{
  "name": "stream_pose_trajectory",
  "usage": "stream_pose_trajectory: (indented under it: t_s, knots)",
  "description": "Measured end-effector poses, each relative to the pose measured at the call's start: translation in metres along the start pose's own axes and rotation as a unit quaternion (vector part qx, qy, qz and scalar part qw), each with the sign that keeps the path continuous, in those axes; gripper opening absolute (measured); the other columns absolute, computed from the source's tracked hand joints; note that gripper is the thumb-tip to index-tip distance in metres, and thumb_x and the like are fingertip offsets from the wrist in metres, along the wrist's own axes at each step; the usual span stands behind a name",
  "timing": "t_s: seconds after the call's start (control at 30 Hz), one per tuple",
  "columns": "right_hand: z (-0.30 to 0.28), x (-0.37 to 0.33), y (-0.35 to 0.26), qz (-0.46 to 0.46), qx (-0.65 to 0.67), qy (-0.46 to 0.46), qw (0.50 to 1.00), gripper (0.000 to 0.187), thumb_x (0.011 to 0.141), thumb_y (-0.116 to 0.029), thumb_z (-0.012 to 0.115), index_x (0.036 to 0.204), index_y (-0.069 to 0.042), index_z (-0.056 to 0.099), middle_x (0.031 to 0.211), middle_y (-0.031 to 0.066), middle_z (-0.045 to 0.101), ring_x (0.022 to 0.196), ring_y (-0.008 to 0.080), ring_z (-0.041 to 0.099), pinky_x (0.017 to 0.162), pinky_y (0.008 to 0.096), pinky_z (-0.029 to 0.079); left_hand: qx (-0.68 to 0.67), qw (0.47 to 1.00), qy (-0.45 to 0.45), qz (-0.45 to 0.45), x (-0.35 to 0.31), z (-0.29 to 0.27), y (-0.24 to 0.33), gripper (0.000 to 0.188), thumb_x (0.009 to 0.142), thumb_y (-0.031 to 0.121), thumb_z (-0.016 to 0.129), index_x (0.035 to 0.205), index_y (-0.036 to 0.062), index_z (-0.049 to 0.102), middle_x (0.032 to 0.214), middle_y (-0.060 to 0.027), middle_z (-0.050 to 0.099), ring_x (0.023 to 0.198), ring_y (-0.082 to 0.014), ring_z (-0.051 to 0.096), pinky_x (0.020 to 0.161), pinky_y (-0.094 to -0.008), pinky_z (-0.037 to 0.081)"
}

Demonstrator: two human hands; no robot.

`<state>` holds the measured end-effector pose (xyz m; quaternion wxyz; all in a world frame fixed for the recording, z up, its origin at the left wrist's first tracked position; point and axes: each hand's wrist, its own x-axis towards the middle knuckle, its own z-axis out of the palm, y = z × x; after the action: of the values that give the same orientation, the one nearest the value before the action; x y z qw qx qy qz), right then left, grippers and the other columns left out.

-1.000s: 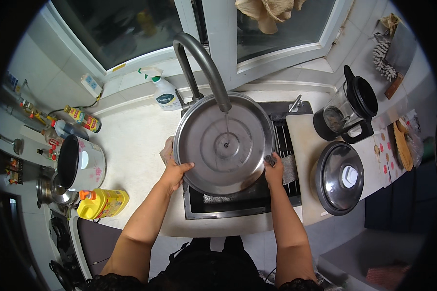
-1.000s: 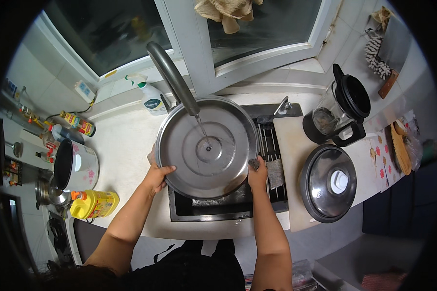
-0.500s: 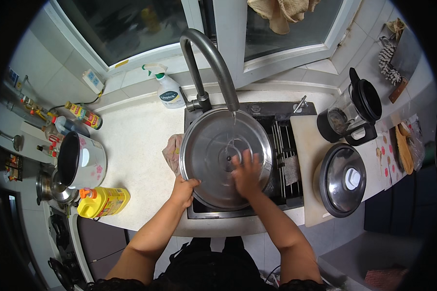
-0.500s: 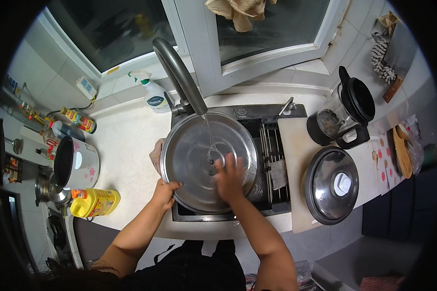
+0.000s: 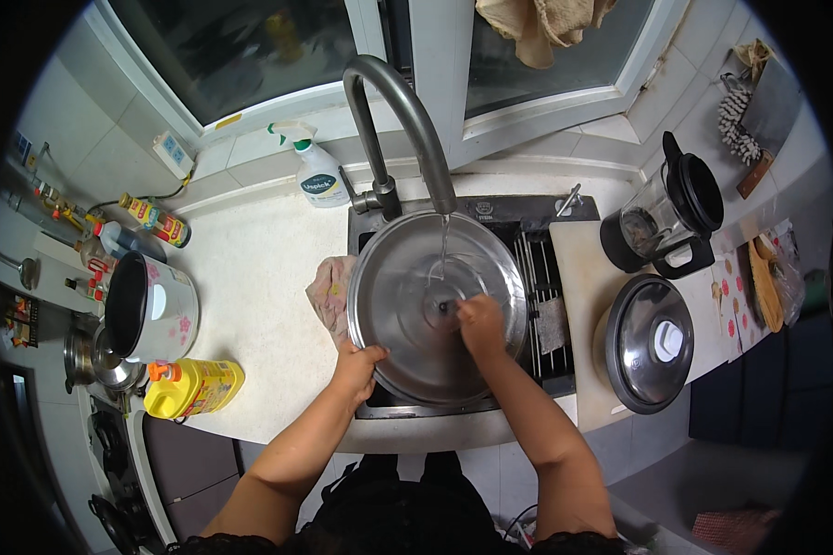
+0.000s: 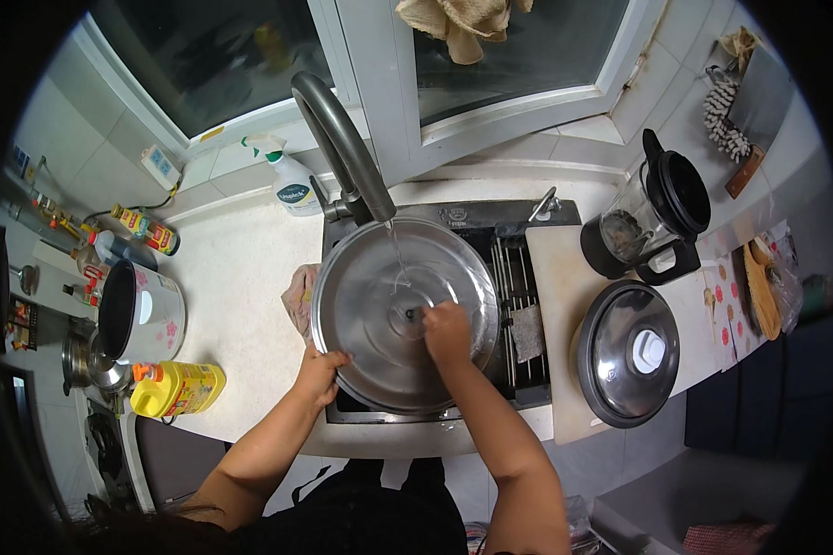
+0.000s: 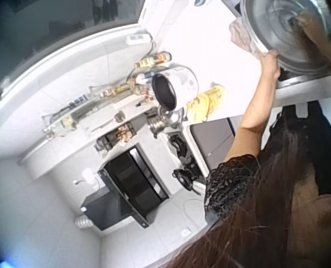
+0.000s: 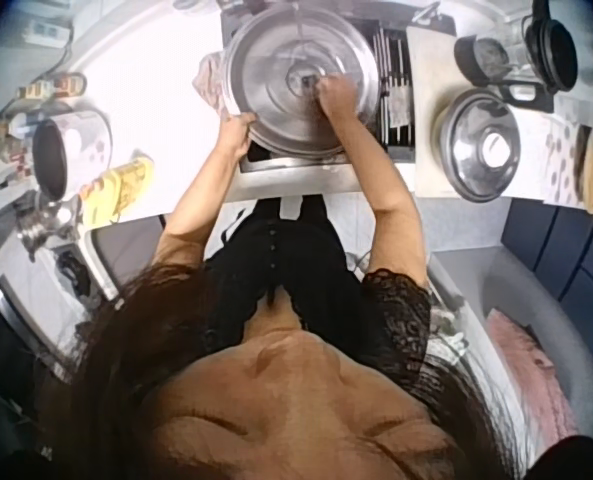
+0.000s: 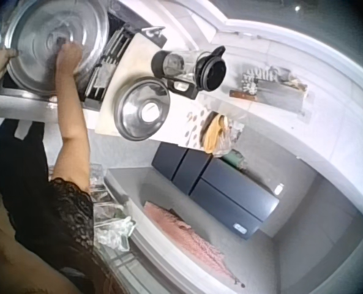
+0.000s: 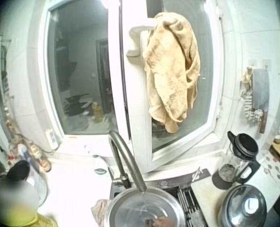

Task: The person scrubs a metal pot lid with a sponge under running water in a kitchen sink, then rinses it thoroughly. They repeat the process with a second metal lid, scrubbing both sides and rinsing before placing it in the sink.

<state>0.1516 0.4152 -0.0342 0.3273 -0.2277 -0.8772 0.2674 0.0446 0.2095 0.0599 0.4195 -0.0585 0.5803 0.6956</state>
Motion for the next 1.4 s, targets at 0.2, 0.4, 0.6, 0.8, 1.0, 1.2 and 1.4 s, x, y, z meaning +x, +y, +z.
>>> stream_pose_trajectory:
  t_s: [0.2, 0.4, 0.6, 0.8, 1.0, 1.2, 1.4]
  knots:
    - [0.006, 0.049, 0.026, 0.253, -0.104, 0.139, 0.952, 0.02, 0.082, -0.015, 0.063, 0.099, -0.006, 0.069, 0.092, 0.0149, 0.057, 0.09, 0.0314, 0.054, 0.081, 0.0413, 0.044, 0.02, 0.999, -0.015, -0.034, -0.011, 0.009, -0.017, 0.021, 0.072, -0.011, 0.056, 0.091, -0.0046, 0.063, 0.083, -0.0131, 0.066, 0.072, -0.0243, 0.066, 0.063, -0.0348, 0.054]
    - [0.044, 0.048, -0.069, 0.005, -0.003, -0.04, 0.999, 0.041, 0.08, -0.006, 0.059, 0.121, -0.01, 0.059, 0.106, 0.0189, 0.052, 0.097, 0.036, 0.049, 0.086, 0.0424, 0.041, -0.022, 0.999, -0.027, -0.032, 0.01, 0.004, -0.023, 0.021, 0.071, -0.012, 0.055, 0.09, -0.0043, 0.063, 0.083, -0.0131, 0.066, 0.072, -0.0256, 0.066, 0.062, -0.0358, 0.054]
    - [0.05, 0.054, -0.109, -0.058, 0.134, -0.032, 0.989, 0.035, 0.081, -0.001, 0.057, 0.111, -0.014, 0.067, 0.097, 0.0122, 0.059, 0.09, 0.0298, 0.057, 0.078, 0.0358, 0.048, 0.024, 0.999, 0.019, -0.015, 0.014, -0.002, -0.015, 0.032, 0.07, -0.012, 0.054, 0.101, -0.0053, 0.057, 0.089, -0.0147, 0.064, 0.076, -0.0261, 0.065, 0.067, -0.0345, 0.054]
    - [0.059, 0.105, -0.038, 0.222, 0.141, 0.048, 0.964, 0.021, 0.088, -0.025, 0.06, 0.093, -0.005, 0.064, 0.097, 0.0172, 0.059, 0.087, 0.0329, 0.057, 0.074, 0.0393, 0.046, 0.057, 0.998, 0.035, 0.011, -0.013, 0.002, 0.003, 0.027, 0.07, -0.011, 0.053, 0.096, -0.0092, 0.059, 0.086, -0.0158, 0.064, 0.075, -0.0258, 0.065, 0.067, -0.035, 0.054]
    - [0.027, 0.047, 0.046, 0.292, -0.158, -0.002, 0.943, 0.031, 0.081, -0.013, 0.062, 0.112, -0.017, 0.066, 0.093, 0.0139, 0.059, 0.09, 0.0326, 0.056, 0.08, 0.0412, 0.046, 0.05, 0.995, 0.044, 0.077, -0.018, -0.013, 0.016, 0.024, 0.072, -0.011, 0.051, 0.093, -0.0078, 0.061, 0.086, -0.0138, 0.066, 0.075, -0.0225, 0.064, 0.069, -0.032, 0.052]
    - [0.041, 0.033, 0.058, 0.282, -0.103, -0.014, 0.954, 0.038, 0.078, -0.006, 0.062, 0.115, -0.013, 0.065, 0.098, 0.0139, 0.062, 0.095, 0.0331, 0.057, 0.088, 0.0411, 0.044, 0.117, 0.99, 0.016, 0.081, -0.022, -0.021, 0.017, 0.026, 0.074, -0.012, 0.051, 0.097, -0.0079, 0.061, 0.092, -0.0121, 0.066, 0.083, -0.0208, 0.064, 0.076, -0.0315, 0.05]
    - [0.045, 0.099, 0.014, 0.055, -0.018, 0.107, 0.993, 0.043, 0.076, 0.0, 0.06, 0.117, -0.01, 0.062, 0.111, 0.0142, 0.061, 0.102, 0.0345, 0.053, 0.095, 0.0391, 0.04, 0.202, 0.973, -0.012, 0.113, -0.01, -0.037, 0.008, 0.024, 0.075, -0.011, 0.053, 0.095, -0.0063, 0.063, 0.091, -0.0087, 0.067, 0.08, -0.0157, 0.062, 0.074, -0.0276, 0.049]
